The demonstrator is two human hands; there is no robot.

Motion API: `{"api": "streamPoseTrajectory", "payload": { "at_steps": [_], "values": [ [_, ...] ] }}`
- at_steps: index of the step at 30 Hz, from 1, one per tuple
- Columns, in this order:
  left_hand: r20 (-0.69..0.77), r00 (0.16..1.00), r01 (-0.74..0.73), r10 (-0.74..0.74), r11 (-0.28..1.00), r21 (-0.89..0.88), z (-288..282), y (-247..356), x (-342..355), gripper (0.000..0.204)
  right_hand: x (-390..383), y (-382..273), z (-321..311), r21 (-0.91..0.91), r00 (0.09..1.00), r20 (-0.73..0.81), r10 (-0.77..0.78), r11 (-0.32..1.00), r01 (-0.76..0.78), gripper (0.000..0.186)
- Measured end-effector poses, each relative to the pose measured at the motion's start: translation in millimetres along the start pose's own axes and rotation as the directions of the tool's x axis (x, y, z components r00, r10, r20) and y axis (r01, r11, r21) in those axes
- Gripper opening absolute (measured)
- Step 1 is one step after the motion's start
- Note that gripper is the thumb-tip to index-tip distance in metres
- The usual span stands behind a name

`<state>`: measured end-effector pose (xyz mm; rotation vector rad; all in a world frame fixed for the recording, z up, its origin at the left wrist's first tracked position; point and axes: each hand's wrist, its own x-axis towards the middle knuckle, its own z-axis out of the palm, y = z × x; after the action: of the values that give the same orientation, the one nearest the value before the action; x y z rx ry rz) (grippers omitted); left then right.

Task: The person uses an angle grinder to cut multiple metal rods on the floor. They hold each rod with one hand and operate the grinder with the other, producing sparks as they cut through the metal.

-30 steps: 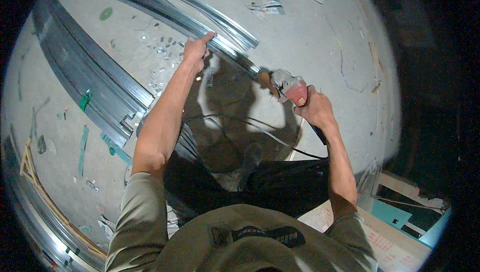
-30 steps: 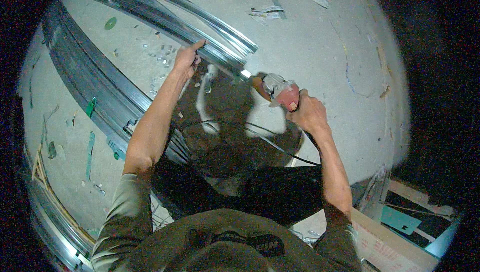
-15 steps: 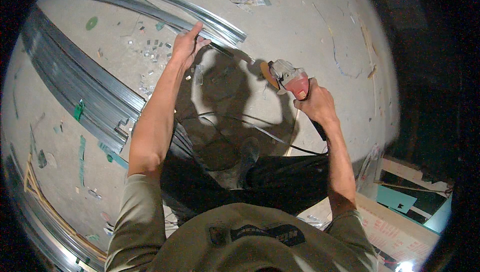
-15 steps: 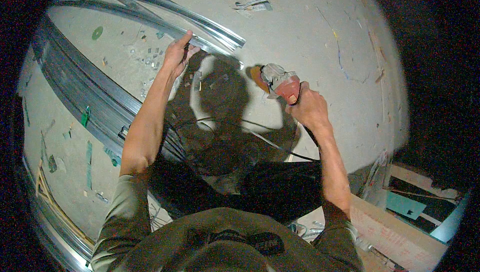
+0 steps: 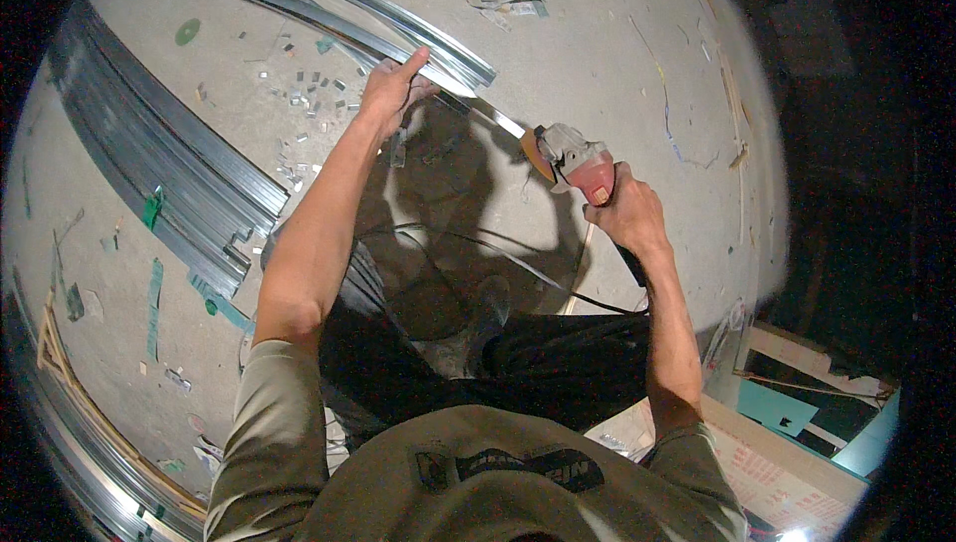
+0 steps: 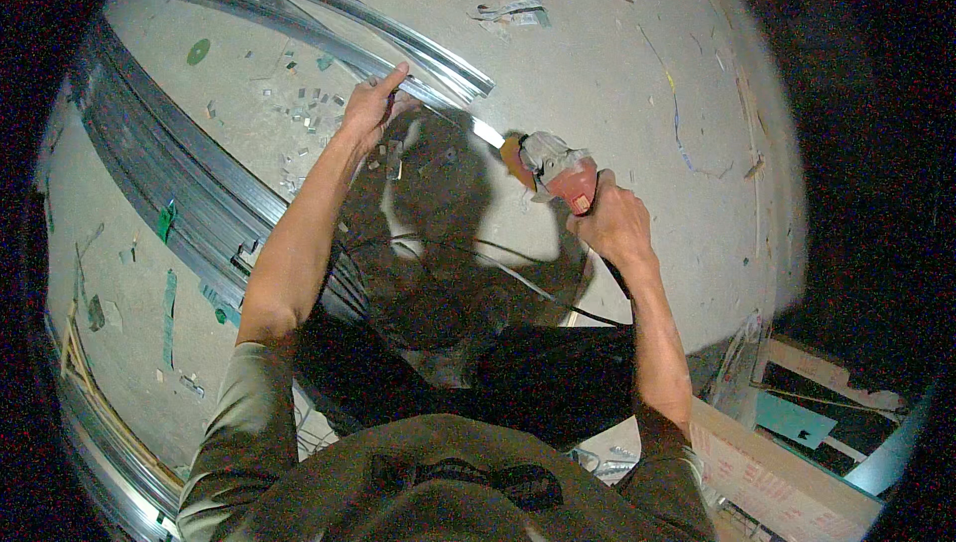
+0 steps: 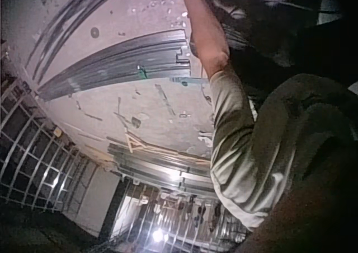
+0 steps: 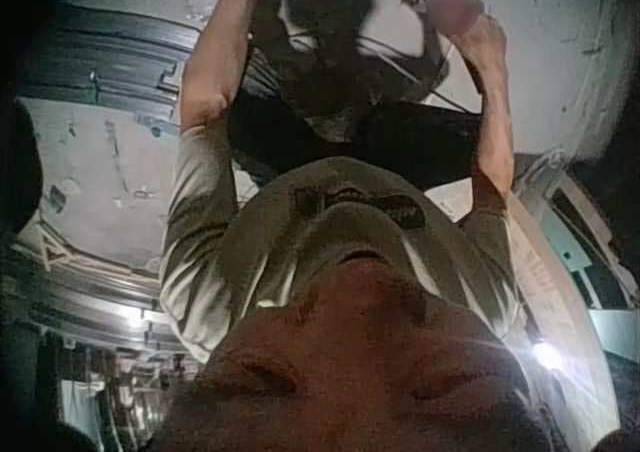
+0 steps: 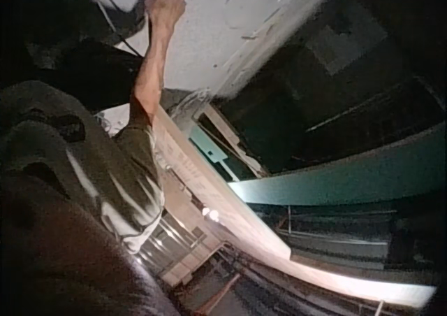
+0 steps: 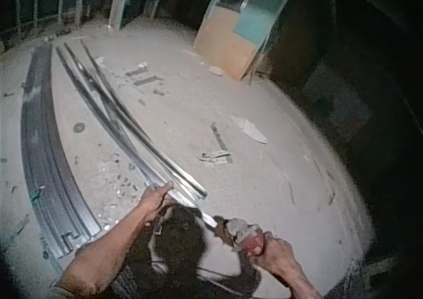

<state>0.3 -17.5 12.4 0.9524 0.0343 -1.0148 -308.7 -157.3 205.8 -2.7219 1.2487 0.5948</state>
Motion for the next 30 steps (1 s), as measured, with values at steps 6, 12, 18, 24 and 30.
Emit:
{"api": "streamPoseTrajectory", "payload": {
  "at_steps": [6,12,18,24,30],
  "values": [
    [-0.011,1.0,-0.02,0.02,0.999,-0.041,0.9,-5.8,1.7,0.049,-1.7,-1.9,-3.2,-0.003,1.0,0.007,0.015,1.0,-0.015,0.057],
    [0.016,1.0,-0.02,0.021,0.998,-0.059,5.5,-4.6,2.2,0.036,-2.0,-3.2,-4.5,0.017,1.0,0.011,0.016,1.0,-0.016,0.053],
    [-0.043,0.999,0.025,-0.025,1.0,-0.013,7.5,-4.0,-1.3,0.032,-4.0,-4.9,-6.5,0.025,1.0,0.015,-0.002,1.0,0.002,0.05],
    [-0.037,0.999,-0.021,0.02,1.0,-0.02,-0.7,-7.4,7.1,0.033,-4.1,-4.6,-8.0,0.038,1.0,0.026,-0.012,0.999,0.011,0.048],
    [-0.042,0.999,-0.004,0.006,0.999,0.05,0.9,-14.2,12.2,0.024,-5.2,-3.7,-8.9,0.09,0.999,0.04,0.01,0.996,-0.014,0.056]
  ]
}}
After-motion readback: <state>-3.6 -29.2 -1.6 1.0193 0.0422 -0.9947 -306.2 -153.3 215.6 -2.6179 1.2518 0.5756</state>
